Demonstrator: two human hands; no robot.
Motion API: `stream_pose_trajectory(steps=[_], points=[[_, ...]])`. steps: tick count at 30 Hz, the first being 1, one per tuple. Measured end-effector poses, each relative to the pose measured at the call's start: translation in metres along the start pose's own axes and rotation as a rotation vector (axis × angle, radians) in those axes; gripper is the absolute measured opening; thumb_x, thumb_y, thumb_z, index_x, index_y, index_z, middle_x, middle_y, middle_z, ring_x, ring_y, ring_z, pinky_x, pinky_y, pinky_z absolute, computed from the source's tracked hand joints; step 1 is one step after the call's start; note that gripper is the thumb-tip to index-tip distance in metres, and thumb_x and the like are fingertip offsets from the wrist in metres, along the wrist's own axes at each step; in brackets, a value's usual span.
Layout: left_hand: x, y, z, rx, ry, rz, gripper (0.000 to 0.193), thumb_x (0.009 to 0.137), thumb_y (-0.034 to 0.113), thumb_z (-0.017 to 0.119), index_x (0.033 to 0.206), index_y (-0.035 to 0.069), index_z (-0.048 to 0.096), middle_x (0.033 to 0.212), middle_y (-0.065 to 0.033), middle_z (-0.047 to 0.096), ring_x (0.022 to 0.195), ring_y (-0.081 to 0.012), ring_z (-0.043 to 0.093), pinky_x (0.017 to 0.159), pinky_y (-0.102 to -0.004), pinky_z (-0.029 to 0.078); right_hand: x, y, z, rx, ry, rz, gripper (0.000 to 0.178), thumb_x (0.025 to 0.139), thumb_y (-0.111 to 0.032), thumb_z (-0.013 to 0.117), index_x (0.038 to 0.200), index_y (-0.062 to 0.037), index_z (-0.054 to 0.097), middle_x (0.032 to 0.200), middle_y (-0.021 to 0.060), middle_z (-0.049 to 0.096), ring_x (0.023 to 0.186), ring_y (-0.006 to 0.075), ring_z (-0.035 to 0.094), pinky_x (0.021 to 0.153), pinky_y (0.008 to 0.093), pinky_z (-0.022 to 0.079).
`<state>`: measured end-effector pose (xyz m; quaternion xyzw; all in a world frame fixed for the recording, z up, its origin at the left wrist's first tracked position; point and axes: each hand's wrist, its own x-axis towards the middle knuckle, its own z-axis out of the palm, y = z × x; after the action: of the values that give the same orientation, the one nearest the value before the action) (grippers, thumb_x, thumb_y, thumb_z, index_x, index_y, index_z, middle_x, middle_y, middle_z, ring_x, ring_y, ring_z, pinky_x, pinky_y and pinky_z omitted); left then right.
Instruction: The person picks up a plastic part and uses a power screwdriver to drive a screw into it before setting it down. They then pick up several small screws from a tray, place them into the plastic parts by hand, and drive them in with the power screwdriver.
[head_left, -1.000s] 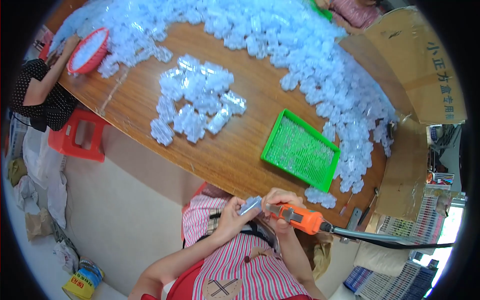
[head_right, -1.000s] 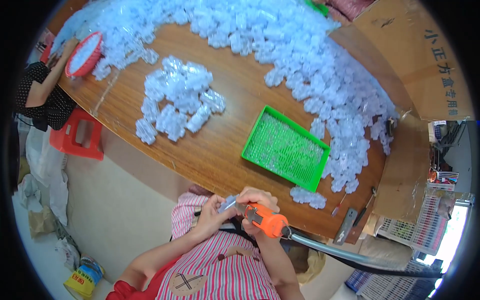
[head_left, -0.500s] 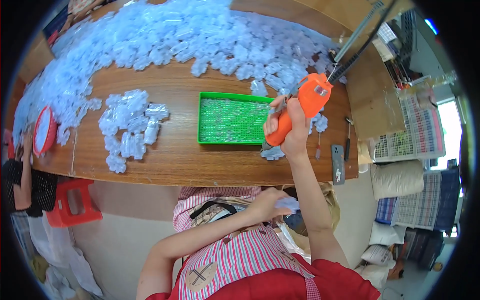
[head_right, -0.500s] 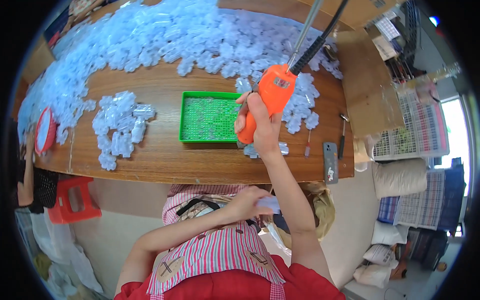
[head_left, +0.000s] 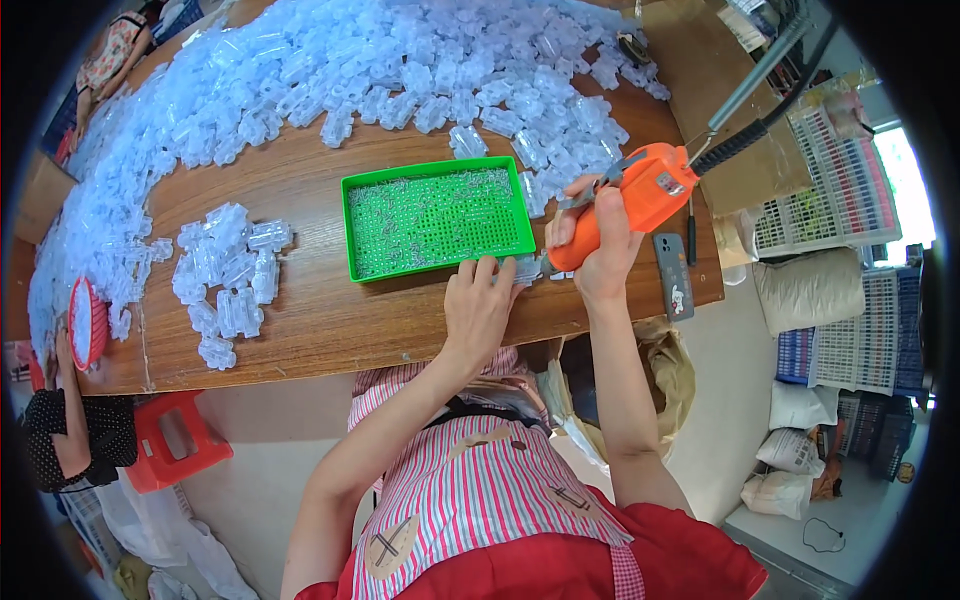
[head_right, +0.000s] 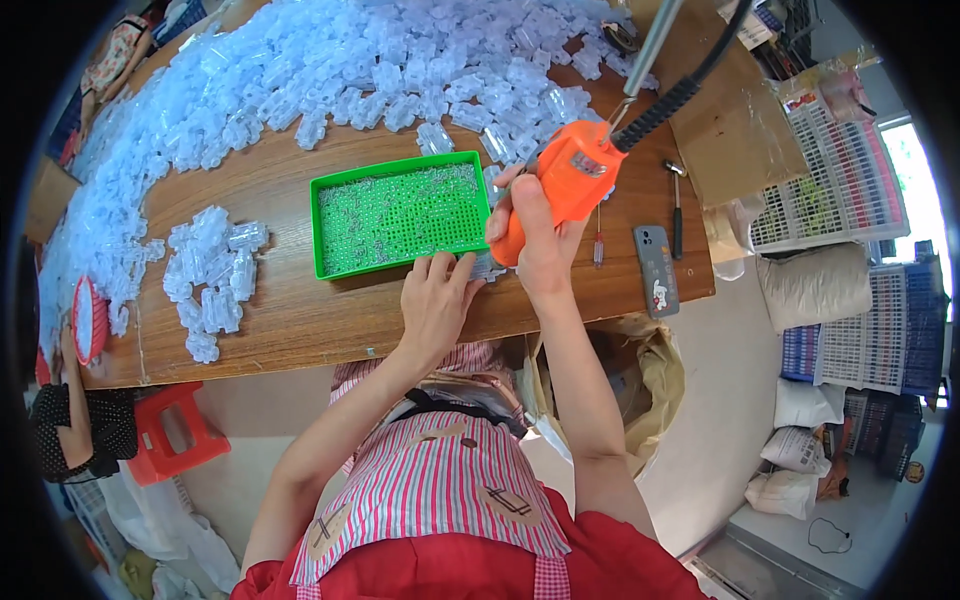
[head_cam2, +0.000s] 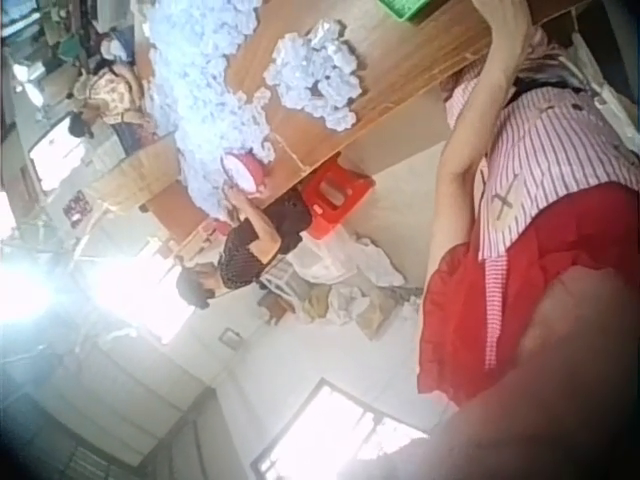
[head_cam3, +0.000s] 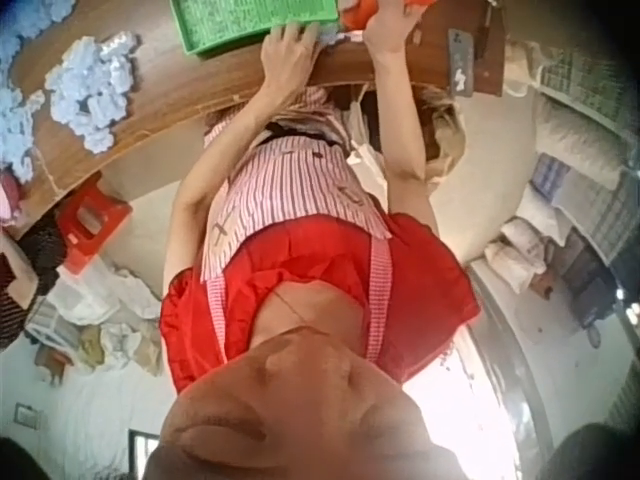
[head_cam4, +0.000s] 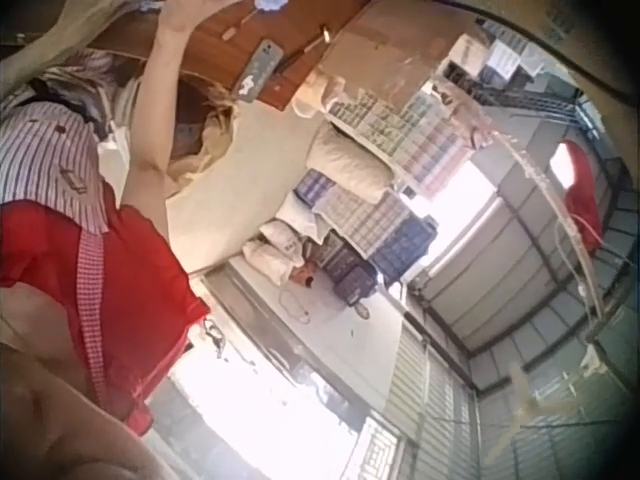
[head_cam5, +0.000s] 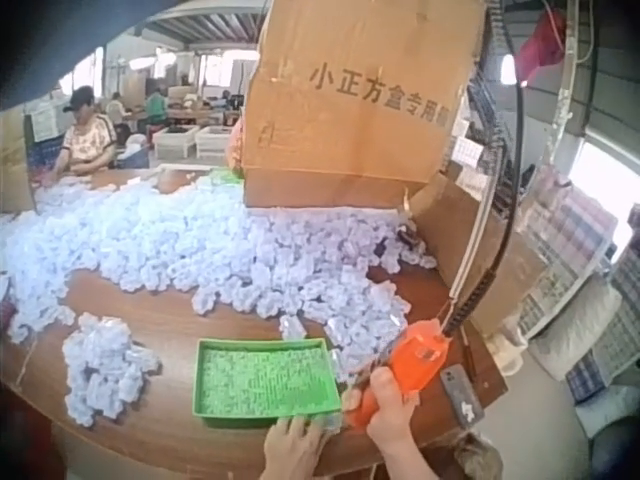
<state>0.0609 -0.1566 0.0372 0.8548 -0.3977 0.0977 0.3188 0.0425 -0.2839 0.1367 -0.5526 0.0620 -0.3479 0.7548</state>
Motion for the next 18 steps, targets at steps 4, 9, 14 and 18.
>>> stream_pose_trajectory(steps=[4, 9, 14, 18], points=[[0.000, 0.003, -0.007, 0.003, -0.053, 0.003, 0.033, 0.072, 0.022, 0.073, 0.097, 0.008, 0.057, 0.093, -0.0056, 0.054, 0.089, -0.0225, 0.052, 0.068, -0.0358, 0.043, 0.001, 0.000, -0.011, -0.039, 0.015, -0.022, 0.027, 0.090, -0.024, 0.061, 0.097, 0.0003, 0.052, 0.074, 0.0050, 0.057, 0.052, 0.0102, 0.055, 0.048, 0.0247, 0.045], [-0.005, 0.004, -0.017, -0.156, -0.286, -0.160, 0.045, 0.069, 0.020, 0.076, 0.102, 0.003, 0.050, 0.097, -0.0147, 0.058, 0.087, -0.0313, 0.057, 0.072, -0.0397, 0.046, -0.006, 0.004, -0.007, -0.222, 0.014, -0.035, 0.038, 0.093, -0.038, 0.052, 0.096, -0.0006, 0.052, 0.058, 0.0057, 0.050, 0.049, 0.0134, 0.048, 0.048, 0.0294, 0.043], [-0.015, -0.009, -0.023, -0.253, -0.330, -0.312, 0.051, 0.072, 0.022, 0.075, 0.110, -0.002, 0.050, 0.097, -0.0218, 0.057, 0.085, -0.0375, 0.057, 0.074, -0.0424, 0.048, -0.013, 0.009, 0.004, -0.121, 0.008, 0.036, 0.040, 0.093, -0.040, 0.051, 0.096, -0.0011, 0.052, 0.059, 0.0051, 0.049, 0.050, 0.0134, 0.047, 0.048, 0.0292, 0.042], [-0.034, -0.026, -0.055, -0.478, -0.452, -0.425, 0.046, 0.075, 0.027, 0.074, 0.104, -0.003, 0.055, 0.097, -0.0218, 0.055, 0.086, -0.0325, 0.058, 0.076, -0.0390, 0.049, -0.018, 0.008, 0.008, -0.129, -0.044, 0.023, 0.046, 0.092, -0.048, 0.050, 0.096, -0.0022, 0.051, 0.059, 0.0042, 0.047, 0.050, 0.0130, 0.045, 0.049, 0.0288, 0.040]])
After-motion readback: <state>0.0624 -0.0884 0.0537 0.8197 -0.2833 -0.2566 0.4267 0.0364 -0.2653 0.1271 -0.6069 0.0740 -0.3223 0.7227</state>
